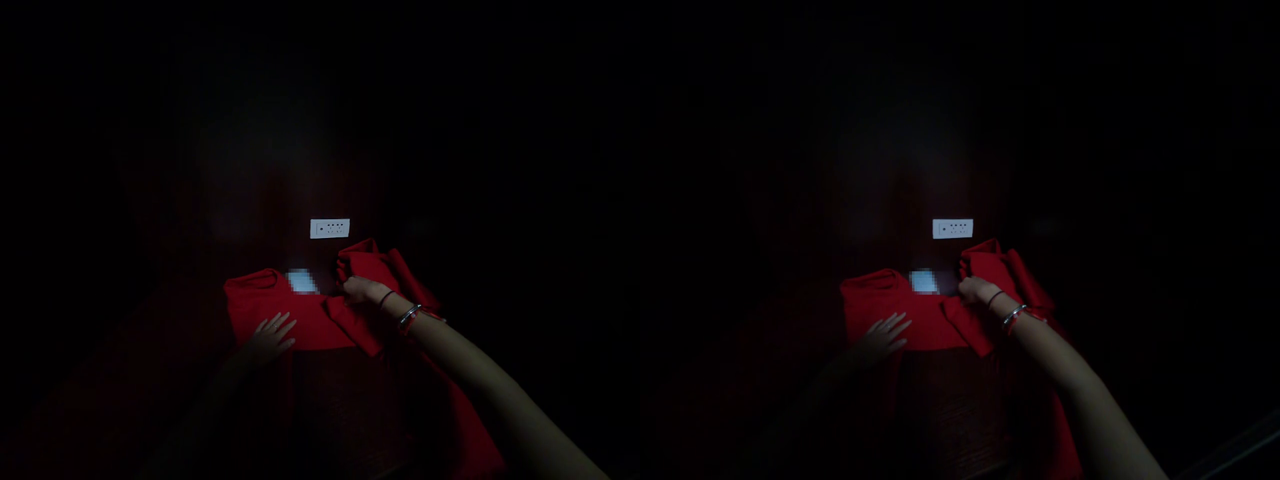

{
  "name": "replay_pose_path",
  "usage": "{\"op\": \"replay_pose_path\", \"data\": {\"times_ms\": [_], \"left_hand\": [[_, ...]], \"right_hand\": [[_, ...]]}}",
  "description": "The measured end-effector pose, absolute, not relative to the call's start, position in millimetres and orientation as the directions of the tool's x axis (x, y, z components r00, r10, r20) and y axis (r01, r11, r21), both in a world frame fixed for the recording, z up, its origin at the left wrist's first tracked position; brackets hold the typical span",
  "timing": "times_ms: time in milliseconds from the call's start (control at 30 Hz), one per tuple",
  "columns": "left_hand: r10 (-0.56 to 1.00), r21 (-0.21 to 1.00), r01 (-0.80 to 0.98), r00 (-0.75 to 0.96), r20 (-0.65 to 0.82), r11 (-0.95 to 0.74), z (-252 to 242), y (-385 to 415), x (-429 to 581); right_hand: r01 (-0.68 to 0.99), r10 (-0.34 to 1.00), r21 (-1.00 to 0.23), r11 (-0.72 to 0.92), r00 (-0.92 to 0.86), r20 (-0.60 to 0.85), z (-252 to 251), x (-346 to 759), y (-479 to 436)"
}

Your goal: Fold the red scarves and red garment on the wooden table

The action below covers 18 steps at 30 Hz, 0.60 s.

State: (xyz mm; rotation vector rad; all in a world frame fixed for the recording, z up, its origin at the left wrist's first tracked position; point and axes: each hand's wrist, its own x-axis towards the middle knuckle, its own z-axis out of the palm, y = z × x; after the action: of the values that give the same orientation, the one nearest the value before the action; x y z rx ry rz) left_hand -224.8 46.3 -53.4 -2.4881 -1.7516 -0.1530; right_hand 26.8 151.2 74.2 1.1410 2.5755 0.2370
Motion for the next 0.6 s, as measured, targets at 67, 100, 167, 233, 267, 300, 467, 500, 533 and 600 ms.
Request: {"op": "replay_pose_path", "data": {"times_ms": [67,100,167,233,267,300,467,500,533,600], "left_hand": [[0.936,-0.012,0.944,0.330,0.124,-0.331,-57,49,-227],[0.936,-0.013,0.945,0.327,0.128,-0.328,-59,51,-228],[0.935,-0.028,0.947,0.321,0.153,-0.321,-63,53,-230],[0.927,-0.053,0.944,0.329,0.181,-0.324,-65,55,-231],[0.924,-0.064,0.943,0.333,0.190,-0.327,-66,55,-231],[0.923,-0.069,0.942,0.334,0.192,-0.327,-66,55,-231],[0.935,0.019,0.947,0.313,0.165,-0.321,-64,51,-232],[0.940,0.046,0.947,0.307,0.149,-0.317,-61,51,-232],[0.944,0.075,0.946,0.304,0.128,-0.315,-57,52,-232],[0.948,0.133,0.939,0.308,0.081,-0.317,-42,55,-227]], "right_hand": [[0.676,0.737,0.294,0.675,-0.628,-0.248,88,38,155],[0.670,0.737,0.309,0.675,-0.632,-0.239,94,45,157],[0.681,0.758,0.354,0.641,-0.634,-0.154,104,59,157],[0.750,0.825,0.402,0.526,-0.565,-0.025,111,75,156],[0.802,0.870,0.412,0.433,-0.492,0.044,113,84,155],[0.853,0.910,0.405,0.329,-0.401,0.104,114,93,153],[0.971,0.985,0.217,0.097,-0.125,0.117,116,131,150],[0.976,0.987,0.190,0.103,-0.124,0.101,119,136,150],[0.978,0.986,0.176,0.109,-0.128,0.103,123,138,148],[0.976,0.973,0.173,0.132,-0.160,0.164,134,137,141]]}}
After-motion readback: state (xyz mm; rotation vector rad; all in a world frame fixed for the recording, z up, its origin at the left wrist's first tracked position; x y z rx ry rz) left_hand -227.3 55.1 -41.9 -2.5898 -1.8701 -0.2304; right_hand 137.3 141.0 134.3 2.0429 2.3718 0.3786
